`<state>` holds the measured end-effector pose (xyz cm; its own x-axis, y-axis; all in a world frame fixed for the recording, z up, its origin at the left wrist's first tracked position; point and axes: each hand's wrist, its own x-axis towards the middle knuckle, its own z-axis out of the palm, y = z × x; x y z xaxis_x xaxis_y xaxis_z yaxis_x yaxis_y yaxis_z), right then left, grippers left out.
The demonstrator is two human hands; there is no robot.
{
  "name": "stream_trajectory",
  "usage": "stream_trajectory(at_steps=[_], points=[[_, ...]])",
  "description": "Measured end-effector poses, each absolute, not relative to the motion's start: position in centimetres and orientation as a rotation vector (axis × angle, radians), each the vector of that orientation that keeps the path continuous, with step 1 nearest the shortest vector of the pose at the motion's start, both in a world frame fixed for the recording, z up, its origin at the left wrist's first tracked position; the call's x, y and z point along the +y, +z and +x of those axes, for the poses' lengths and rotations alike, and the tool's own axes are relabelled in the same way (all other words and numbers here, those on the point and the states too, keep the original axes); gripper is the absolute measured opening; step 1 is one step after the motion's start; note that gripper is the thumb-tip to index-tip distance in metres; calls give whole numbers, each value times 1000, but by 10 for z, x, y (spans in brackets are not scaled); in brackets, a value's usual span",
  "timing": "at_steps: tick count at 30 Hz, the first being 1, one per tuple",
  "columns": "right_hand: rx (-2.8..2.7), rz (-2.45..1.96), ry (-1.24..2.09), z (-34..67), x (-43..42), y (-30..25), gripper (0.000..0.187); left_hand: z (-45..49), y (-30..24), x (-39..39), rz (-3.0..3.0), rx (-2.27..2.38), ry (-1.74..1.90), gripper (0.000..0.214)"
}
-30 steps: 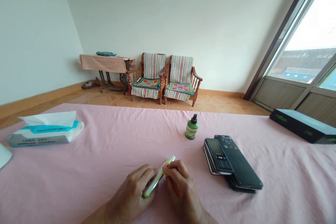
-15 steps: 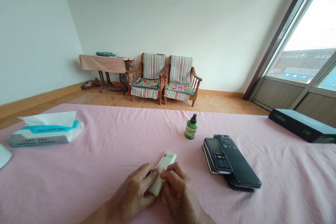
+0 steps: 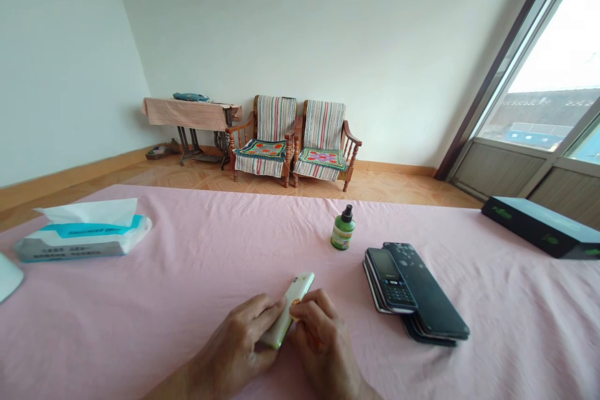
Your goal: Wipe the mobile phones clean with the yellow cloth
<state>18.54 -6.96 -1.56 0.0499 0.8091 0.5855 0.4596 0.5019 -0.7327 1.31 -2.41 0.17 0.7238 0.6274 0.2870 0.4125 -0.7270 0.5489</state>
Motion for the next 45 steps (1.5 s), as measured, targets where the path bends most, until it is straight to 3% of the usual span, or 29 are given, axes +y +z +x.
stream_trajectory(at_steps=[11, 21, 28, 35, 41, 45], points=[[-1434, -1329, 251, 226, -50, -13, 21, 13, -4, -27, 2554, 740, 633, 67], [-1723, -972, 412, 178, -77, -9, 35, 17, 7, -24, 2376, 802, 638, 44], [-1583, -1210, 309, 203, -64, -13, 33, 17, -2, -23, 2397, 816, 676, 49], [-1809, -965, 355, 171, -80, -14, 28, 16, 14, -23, 2285, 800, 617, 11], [-1666, -1171, 272, 188, -73, -8, 32, 18, 9, -23, 2323, 839, 691, 28], [-1707, -1096, 251, 178, -77, -8, 32, 19, 12, -24, 2306, 816, 677, 23]])
